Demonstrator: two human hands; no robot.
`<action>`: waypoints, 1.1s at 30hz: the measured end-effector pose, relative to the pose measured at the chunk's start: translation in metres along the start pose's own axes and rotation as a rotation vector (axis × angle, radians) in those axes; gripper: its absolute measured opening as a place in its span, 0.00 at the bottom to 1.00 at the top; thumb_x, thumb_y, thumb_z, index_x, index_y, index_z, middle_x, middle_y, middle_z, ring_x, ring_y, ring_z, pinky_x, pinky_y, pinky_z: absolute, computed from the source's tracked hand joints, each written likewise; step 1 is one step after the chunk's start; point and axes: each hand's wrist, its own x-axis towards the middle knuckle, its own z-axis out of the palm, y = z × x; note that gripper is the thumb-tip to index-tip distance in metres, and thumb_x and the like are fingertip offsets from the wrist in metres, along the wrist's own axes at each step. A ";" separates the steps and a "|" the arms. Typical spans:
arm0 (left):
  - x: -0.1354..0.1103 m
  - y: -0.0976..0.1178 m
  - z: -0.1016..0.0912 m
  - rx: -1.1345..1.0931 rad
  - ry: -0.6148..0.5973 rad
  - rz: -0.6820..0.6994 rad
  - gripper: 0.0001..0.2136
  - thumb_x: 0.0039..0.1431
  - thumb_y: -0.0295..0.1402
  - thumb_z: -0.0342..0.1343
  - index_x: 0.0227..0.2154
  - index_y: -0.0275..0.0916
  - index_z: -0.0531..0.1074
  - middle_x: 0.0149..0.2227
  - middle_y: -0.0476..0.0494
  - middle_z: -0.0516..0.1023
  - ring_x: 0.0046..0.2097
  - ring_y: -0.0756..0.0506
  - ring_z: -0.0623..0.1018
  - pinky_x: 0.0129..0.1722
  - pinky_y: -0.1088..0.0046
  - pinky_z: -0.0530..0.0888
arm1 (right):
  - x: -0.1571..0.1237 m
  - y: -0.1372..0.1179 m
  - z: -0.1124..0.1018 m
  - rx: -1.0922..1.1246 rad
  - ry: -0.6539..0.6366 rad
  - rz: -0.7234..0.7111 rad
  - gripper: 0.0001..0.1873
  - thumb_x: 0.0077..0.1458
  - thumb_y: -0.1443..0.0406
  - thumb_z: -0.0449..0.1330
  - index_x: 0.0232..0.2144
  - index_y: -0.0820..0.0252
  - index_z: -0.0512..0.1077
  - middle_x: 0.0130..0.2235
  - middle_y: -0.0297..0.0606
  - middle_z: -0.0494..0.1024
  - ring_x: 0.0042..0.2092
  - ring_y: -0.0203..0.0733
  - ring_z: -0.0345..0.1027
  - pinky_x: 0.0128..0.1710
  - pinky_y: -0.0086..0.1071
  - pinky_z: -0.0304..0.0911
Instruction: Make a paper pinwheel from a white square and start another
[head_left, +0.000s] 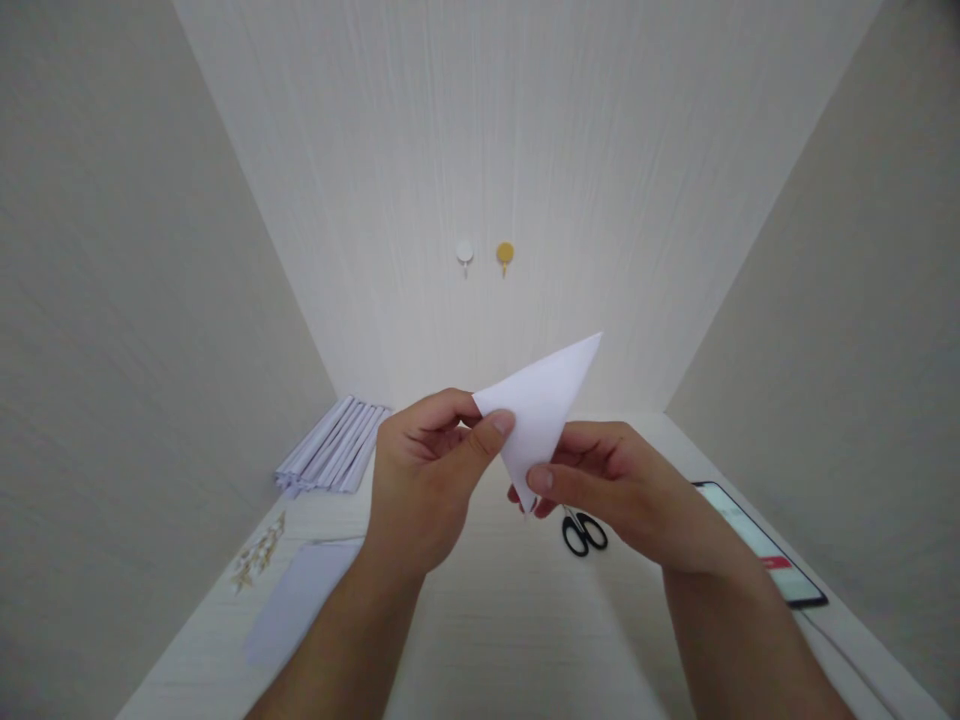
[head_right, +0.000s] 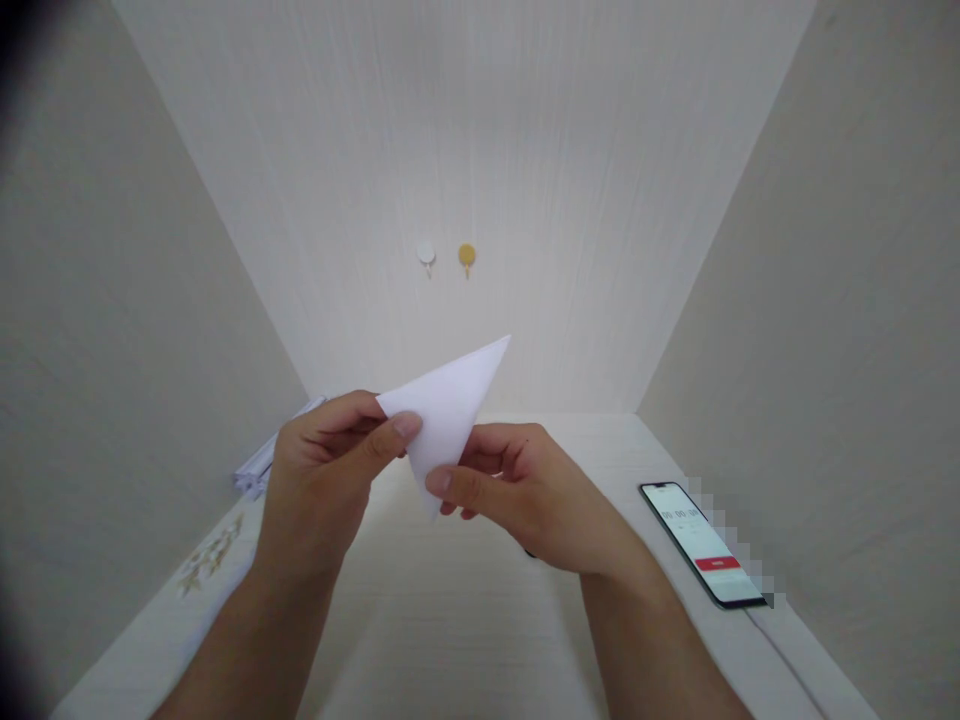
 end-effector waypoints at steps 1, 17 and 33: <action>0.000 -0.001 0.000 -0.010 0.003 -0.005 0.08 0.55 0.34 0.68 0.24 0.39 0.77 0.21 0.51 0.76 0.22 0.50 0.73 0.21 0.74 0.71 | 0.002 0.001 0.001 0.023 -0.009 0.001 0.12 0.59 0.57 0.67 0.36 0.61 0.80 0.33 0.38 0.82 0.34 0.38 0.74 0.35 0.31 0.70; 0.003 -0.005 -0.003 0.009 0.055 0.076 0.07 0.55 0.31 0.68 0.24 0.39 0.78 0.24 0.51 0.76 0.27 0.52 0.72 0.26 0.77 0.69 | 0.009 0.000 0.009 0.103 0.078 -0.054 0.11 0.55 0.59 0.69 0.31 0.61 0.78 0.27 0.34 0.78 0.30 0.35 0.71 0.33 0.30 0.70; 0.012 -0.015 -0.009 0.012 0.134 0.131 0.05 0.54 0.31 0.68 0.25 0.39 0.78 0.25 0.52 0.76 0.29 0.52 0.71 0.29 0.76 0.67 | 0.007 0.001 0.010 -0.027 -0.006 0.079 0.17 0.59 0.53 0.65 0.29 0.61 0.77 0.29 0.37 0.81 0.31 0.36 0.74 0.33 0.30 0.70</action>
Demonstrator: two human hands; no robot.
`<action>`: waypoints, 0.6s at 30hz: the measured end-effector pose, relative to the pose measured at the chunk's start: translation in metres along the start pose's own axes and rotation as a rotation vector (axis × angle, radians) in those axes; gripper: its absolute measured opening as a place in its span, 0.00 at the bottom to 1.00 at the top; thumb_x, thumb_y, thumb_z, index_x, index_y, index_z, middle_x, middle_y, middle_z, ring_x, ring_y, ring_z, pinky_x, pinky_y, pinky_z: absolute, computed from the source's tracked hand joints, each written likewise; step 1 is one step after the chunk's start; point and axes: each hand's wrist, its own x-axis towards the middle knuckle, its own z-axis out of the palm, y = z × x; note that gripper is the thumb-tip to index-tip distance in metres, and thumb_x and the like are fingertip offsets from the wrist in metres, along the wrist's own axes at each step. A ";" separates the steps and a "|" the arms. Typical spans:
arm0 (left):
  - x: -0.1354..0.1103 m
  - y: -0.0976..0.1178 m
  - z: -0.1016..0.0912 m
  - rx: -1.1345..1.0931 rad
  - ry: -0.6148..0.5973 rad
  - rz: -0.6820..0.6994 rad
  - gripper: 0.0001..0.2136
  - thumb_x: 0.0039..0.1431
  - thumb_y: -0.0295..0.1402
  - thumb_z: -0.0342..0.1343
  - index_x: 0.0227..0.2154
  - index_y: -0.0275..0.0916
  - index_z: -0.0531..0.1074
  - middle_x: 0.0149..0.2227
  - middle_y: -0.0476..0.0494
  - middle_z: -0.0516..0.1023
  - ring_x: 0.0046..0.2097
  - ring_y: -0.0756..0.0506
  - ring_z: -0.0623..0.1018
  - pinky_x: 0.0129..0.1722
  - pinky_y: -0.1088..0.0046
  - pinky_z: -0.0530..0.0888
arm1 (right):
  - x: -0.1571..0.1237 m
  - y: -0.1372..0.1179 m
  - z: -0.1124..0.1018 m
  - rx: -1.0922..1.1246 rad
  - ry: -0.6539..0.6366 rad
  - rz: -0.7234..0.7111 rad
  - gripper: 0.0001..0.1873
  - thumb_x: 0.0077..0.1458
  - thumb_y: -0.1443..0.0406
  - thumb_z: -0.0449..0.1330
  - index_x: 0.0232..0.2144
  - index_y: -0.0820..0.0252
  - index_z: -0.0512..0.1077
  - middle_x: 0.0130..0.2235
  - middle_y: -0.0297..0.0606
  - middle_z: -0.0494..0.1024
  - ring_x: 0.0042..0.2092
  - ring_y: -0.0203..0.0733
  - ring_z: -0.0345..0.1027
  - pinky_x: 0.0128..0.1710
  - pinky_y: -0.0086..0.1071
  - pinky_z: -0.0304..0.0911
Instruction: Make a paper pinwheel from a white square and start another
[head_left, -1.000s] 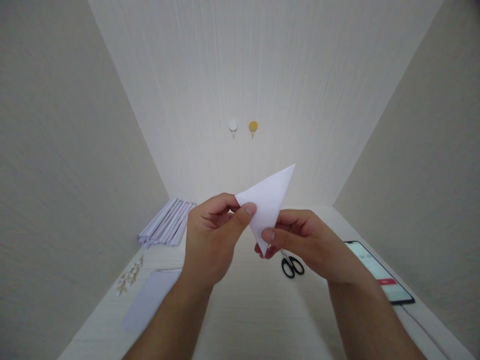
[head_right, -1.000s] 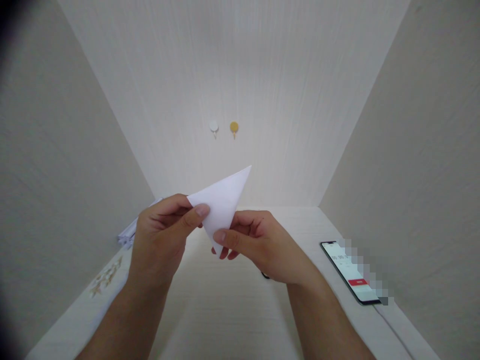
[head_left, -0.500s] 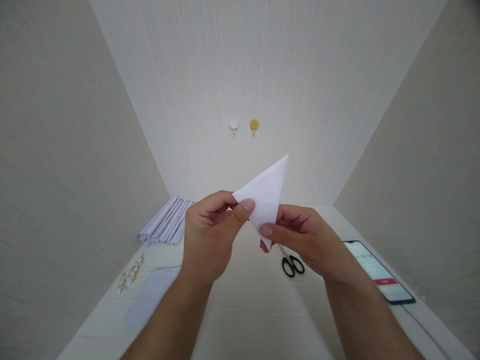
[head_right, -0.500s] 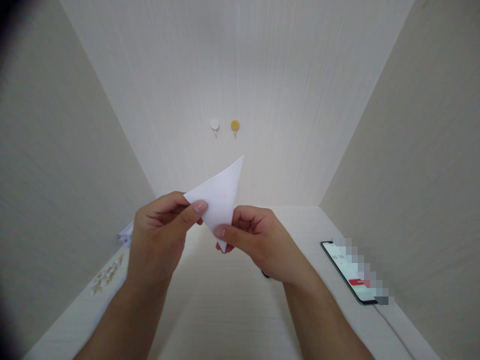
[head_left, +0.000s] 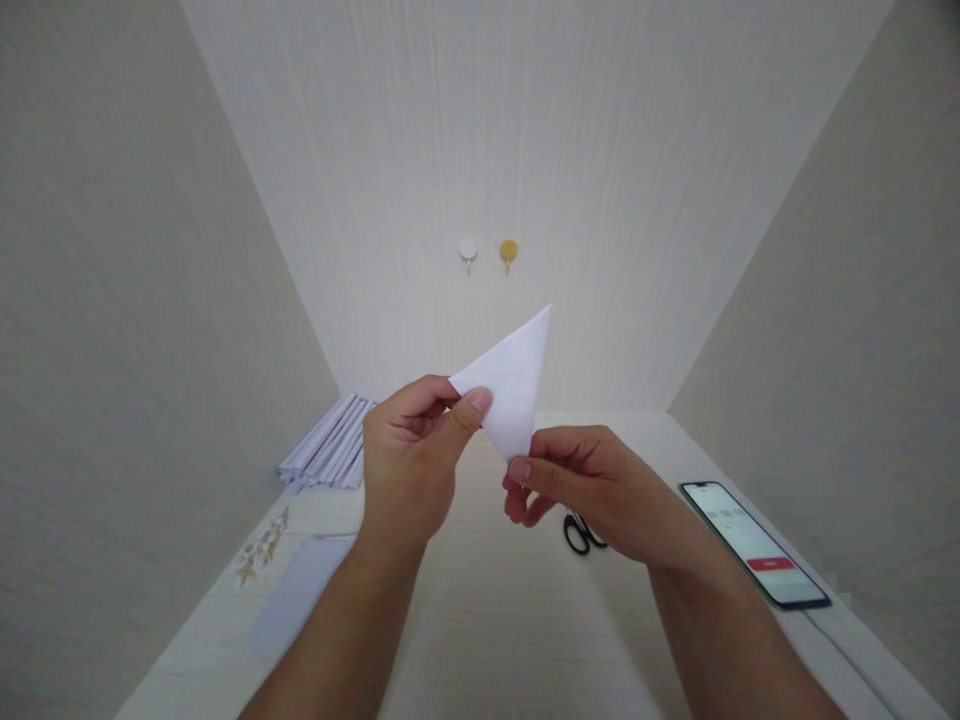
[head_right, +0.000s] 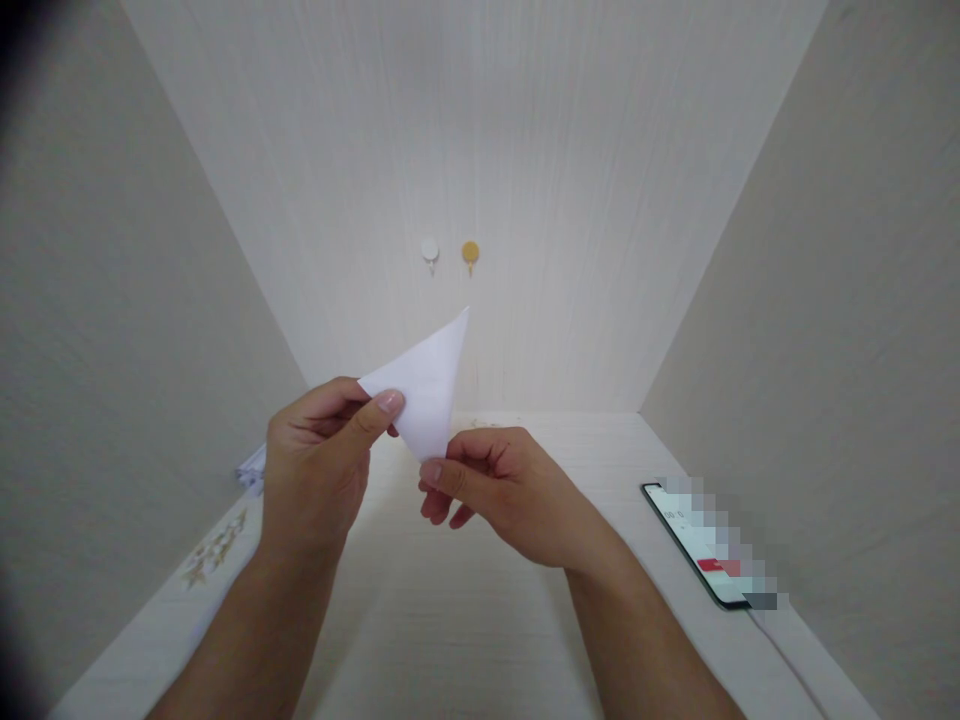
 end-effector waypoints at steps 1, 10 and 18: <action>0.001 -0.002 0.000 0.000 0.005 0.000 0.05 0.54 0.31 0.68 0.26 0.39 0.79 0.25 0.52 0.76 0.29 0.52 0.71 0.30 0.76 0.67 | 0.000 0.000 0.000 -0.011 -0.006 0.004 0.17 0.60 0.54 0.64 0.29 0.61 0.77 0.29 0.37 0.81 0.31 0.36 0.74 0.34 0.30 0.70; 0.004 -0.010 -0.004 0.037 -0.047 -0.069 0.08 0.54 0.35 0.68 0.25 0.39 0.77 0.23 0.51 0.74 0.28 0.51 0.70 0.29 0.75 0.66 | 0.003 0.003 -0.005 -0.089 0.034 -0.052 0.16 0.61 0.53 0.63 0.32 0.60 0.78 0.32 0.37 0.81 0.33 0.37 0.74 0.33 0.30 0.68; 0.003 -0.010 -0.001 -0.007 -0.090 -0.090 0.08 0.53 0.34 0.69 0.24 0.38 0.77 0.23 0.51 0.74 0.28 0.51 0.72 0.30 0.74 0.69 | 0.005 0.004 -0.008 -0.056 0.155 -0.172 0.15 0.60 0.56 0.64 0.27 0.60 0.77 0.28 0.34 0.78 0.32 0.37 0.71 0.35 0.31 0.68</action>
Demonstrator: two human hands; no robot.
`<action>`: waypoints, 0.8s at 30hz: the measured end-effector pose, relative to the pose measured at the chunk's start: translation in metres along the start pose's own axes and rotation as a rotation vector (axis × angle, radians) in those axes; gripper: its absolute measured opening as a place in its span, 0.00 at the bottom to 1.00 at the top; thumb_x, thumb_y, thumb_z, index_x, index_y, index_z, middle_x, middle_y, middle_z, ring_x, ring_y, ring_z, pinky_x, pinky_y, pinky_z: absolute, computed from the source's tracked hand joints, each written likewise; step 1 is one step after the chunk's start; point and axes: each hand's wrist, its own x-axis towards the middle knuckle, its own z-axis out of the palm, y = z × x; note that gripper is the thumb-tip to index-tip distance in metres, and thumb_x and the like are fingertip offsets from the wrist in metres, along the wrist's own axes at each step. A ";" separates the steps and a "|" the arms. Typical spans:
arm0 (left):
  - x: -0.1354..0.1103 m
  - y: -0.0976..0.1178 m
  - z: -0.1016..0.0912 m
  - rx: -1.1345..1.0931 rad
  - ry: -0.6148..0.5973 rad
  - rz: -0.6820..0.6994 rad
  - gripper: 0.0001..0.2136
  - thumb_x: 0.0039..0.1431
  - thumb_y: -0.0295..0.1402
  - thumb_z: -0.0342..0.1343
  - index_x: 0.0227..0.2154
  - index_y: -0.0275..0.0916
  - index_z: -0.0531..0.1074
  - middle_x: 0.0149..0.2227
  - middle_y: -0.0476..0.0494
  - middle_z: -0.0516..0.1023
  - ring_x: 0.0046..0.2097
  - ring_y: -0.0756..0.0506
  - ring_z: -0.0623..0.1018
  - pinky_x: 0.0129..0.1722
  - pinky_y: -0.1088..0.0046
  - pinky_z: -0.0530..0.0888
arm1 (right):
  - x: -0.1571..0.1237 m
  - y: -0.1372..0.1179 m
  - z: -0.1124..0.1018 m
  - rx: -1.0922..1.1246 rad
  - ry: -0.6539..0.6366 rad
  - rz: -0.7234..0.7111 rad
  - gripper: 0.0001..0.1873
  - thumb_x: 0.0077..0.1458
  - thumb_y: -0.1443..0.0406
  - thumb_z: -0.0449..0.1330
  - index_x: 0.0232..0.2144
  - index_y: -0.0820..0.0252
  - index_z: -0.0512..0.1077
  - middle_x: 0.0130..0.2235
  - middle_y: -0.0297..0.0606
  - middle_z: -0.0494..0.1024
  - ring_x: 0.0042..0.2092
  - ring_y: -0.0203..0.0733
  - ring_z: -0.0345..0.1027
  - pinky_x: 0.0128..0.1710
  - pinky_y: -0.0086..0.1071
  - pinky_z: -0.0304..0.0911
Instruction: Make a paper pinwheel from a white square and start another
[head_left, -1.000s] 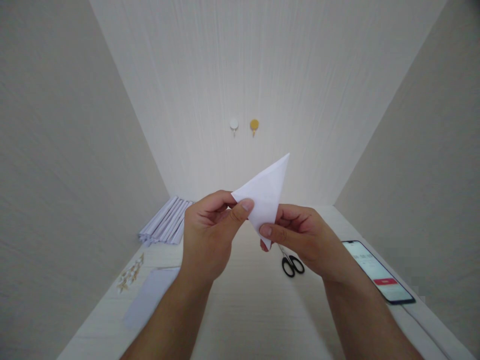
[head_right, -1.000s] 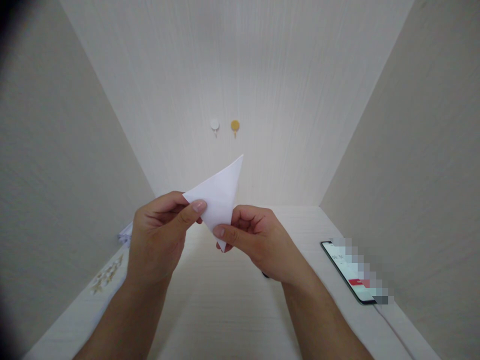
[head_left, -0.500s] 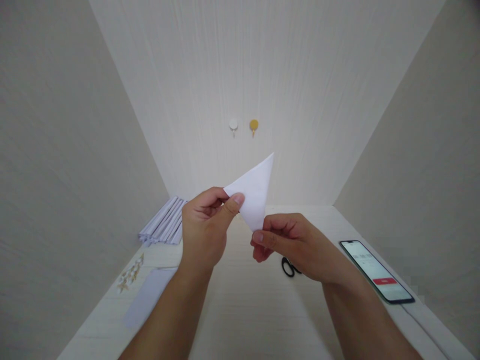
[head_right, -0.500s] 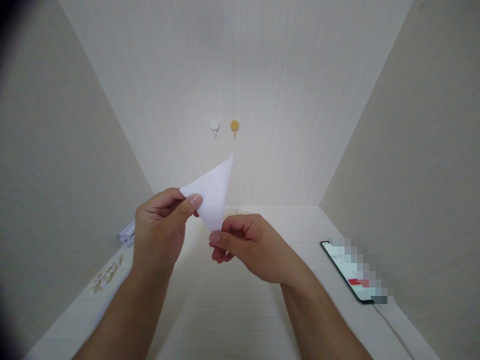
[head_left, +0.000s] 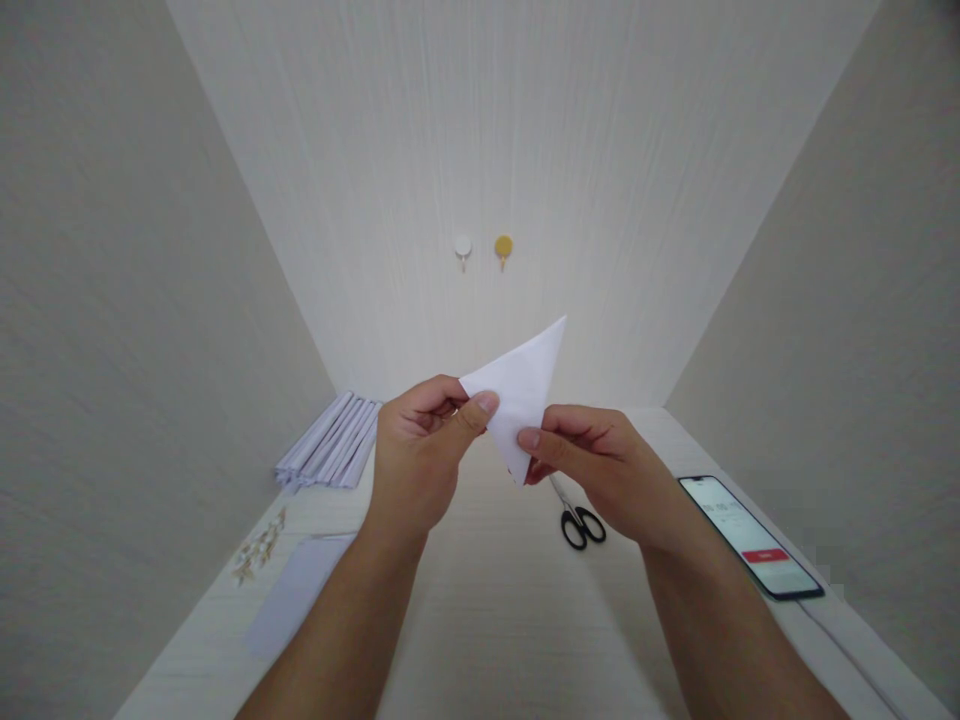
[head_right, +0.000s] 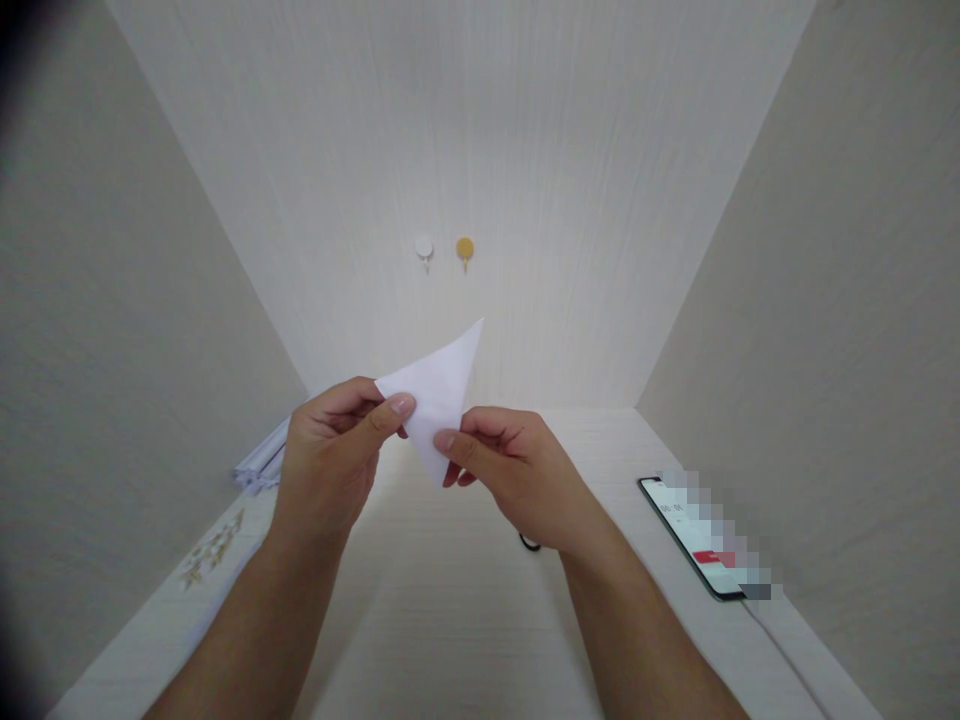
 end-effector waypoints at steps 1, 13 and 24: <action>0.000 0.000 0.000 -0.008 -0.010 -0.004 0.08 0.53 0.34 0.69 0.24 0.39 0.77 0.23 0.51 0.75 0.28 0.51 0.72 0.30 0.74 0.69 | 0.000 0.000 0.000 0.017 -0.004 0.011 0.15 0.60 0.56 0.64 0.28 0.60 0.78 0.28 0.34 0.78 0.32 0.37 0.71 0.35 0.31 0.69; -0.003 0.004 0.000 -0.048 -0.078 -0.054 0.07 0.55 0.33 0.68 0.25 0.38 0.78 0.25 0.50 0.76 0.29 0.51 0.72 0.31 0.75 0.68 | -0.001 -0.002 -0.003 0.017 0.098 -0.019 0.14 0.60 0.55 0.65 0.29 0.58 0.80 0.29 0.35 0.80 0.34 0.39 0.72 0.36 0.33 0.72; -0.004 0.003 0.000 -0.079 -0.100 -0.120 0.08 0.54 0.32 0.69 0.24 0.37 0.76 0.24 0.51 0.74 0.28 0.52 0.70 0.29 0.76 0.66 | -0.003 -0.002 -0.007 0.019 0.201 -0.087 0.12 0.61 0.56 0.64 0.30 0.56 0.82 0.30 0.35 0.80 0.33 0.40 0.73 0.35 0.33 0.73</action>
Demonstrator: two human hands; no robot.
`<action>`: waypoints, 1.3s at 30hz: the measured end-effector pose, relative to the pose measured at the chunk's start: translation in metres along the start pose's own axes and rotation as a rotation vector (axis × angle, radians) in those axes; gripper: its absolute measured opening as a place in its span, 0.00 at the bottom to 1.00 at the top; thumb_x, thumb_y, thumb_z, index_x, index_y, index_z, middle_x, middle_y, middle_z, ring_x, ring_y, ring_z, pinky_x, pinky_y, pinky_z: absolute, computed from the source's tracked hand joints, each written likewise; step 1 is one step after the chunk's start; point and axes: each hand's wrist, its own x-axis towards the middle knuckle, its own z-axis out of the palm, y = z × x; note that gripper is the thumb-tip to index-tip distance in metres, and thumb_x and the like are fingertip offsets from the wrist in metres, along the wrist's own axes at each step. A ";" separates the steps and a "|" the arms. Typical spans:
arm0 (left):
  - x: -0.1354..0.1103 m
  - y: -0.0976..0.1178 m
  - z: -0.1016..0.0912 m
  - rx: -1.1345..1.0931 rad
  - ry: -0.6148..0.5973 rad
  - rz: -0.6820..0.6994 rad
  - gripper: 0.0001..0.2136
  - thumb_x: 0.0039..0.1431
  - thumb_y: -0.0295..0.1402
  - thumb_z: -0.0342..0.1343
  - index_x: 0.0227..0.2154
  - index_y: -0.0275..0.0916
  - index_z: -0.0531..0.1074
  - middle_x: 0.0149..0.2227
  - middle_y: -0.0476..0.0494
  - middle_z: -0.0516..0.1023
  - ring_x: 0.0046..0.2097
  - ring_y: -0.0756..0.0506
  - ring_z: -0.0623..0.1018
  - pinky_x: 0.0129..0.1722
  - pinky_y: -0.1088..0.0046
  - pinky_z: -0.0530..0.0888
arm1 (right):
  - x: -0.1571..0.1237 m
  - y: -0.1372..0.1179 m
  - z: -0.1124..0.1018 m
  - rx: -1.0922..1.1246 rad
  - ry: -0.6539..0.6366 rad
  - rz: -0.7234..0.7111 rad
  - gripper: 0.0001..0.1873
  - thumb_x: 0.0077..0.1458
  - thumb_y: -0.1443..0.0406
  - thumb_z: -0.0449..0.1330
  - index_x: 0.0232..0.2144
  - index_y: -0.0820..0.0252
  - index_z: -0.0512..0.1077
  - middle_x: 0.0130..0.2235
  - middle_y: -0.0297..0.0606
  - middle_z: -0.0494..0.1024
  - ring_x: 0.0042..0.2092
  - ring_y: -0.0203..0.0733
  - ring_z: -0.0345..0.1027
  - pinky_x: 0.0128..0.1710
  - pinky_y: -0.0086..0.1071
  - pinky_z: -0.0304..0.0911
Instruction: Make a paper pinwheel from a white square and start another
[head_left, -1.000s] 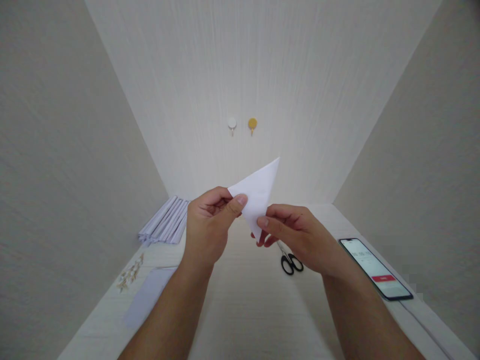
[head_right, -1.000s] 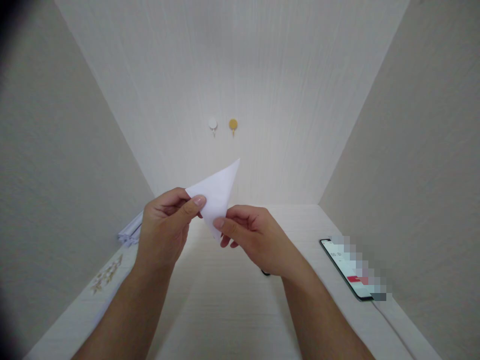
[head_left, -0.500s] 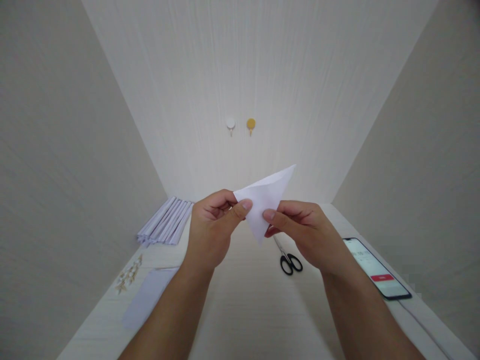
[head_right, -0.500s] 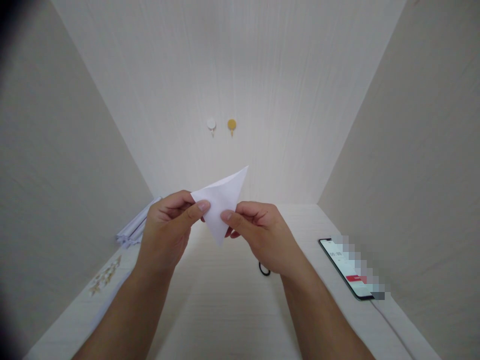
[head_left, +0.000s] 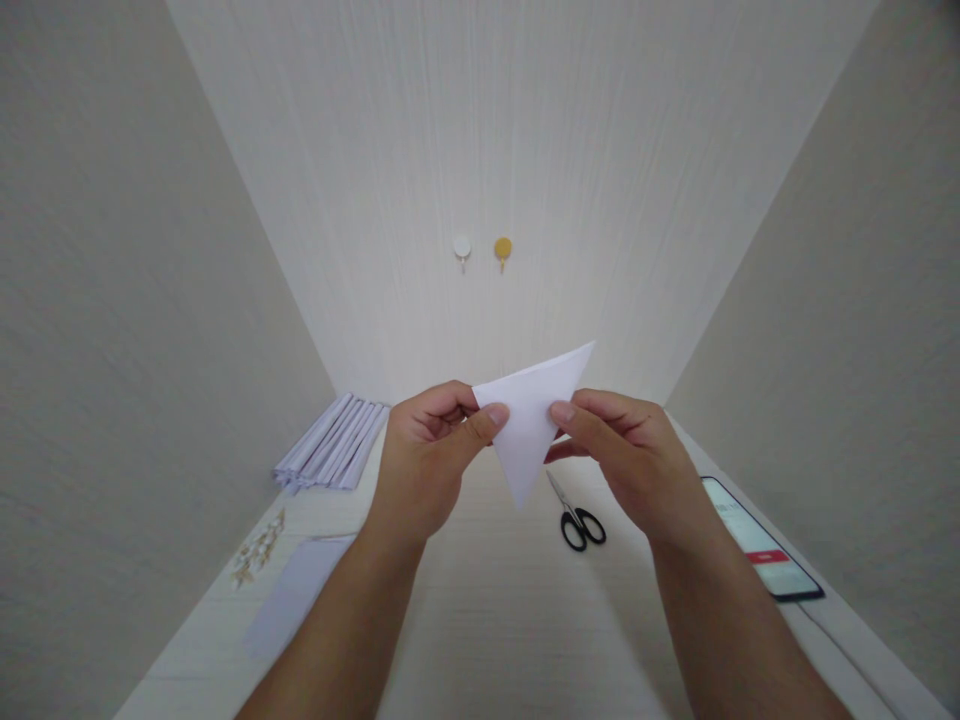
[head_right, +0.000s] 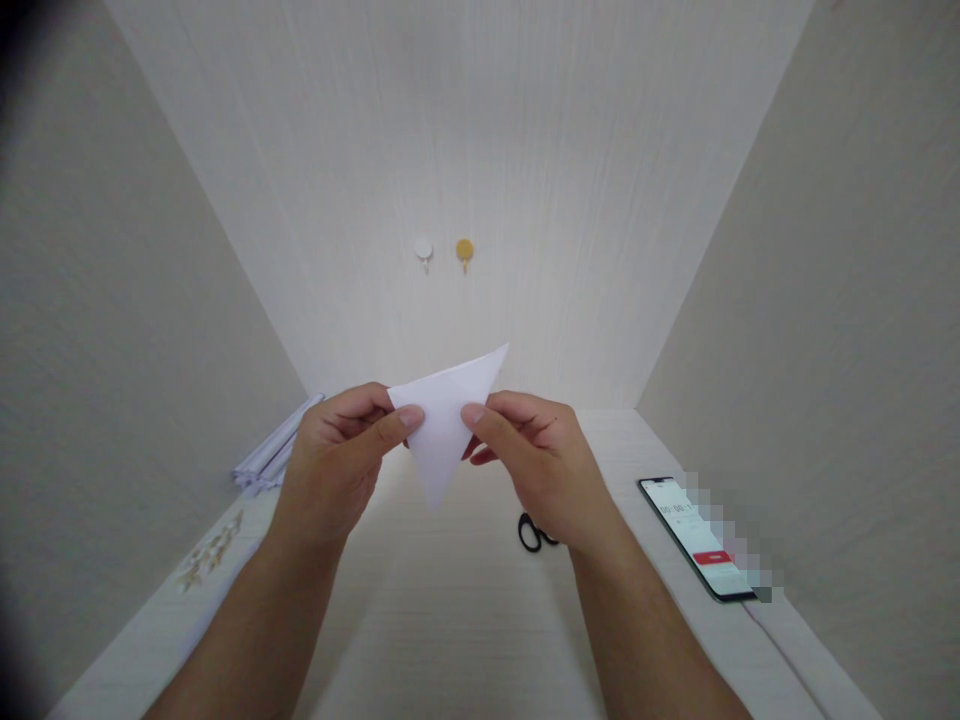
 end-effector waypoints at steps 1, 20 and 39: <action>0.000 0.000 0.000 0.005 -0.003 -0.014 0.08 0.53 0.33 0.69 0.24 0.37 0.76 0.24 0.51 0.74 0.28 0.52 0.70 0.29 0.76 0.66 | 0.000 0.000 0.000 -0.004 0.028 -0.012 0.13 0.60 0.57 0.65 0.29 0.56 0.82 0.28 0.35 0.80 0.33 0.39 0.73 0.35 0.33 0.73; 0.000 0.004 0.001 0.031 -0.055 -0.065 0.09 0.53 0.32 0.68 0.23 0.36 0.75 0.24 0.50 0.73 0.28 0.52 0.69 0.29 0.76 0.65 | 0.003 0.004 -0.005 0.187 0.137 -0.094 0.11 0.61 0.62 0.65 0.27 0.58 0.82 0.29 0.35 0.80 0.33 0.40 0.75 0.38 0.36 0.74; 0.000 0.006 0.000 0.057 -0.054 -0.071 0.09 0.52 0.32 0.67 0.22 0.36 0.74 0.23 0.51 0.72 0.28 0.53 0.68 0.28 0.77 0.64 | 0.005 0.005 -0.012 0.123 0.212 -0.115 0.10 0.60 0.62 0.65 0.27 0.59 0.81 0.27 0.36 0.80 0.31 0.41 0.75 0.38 0.37 0.76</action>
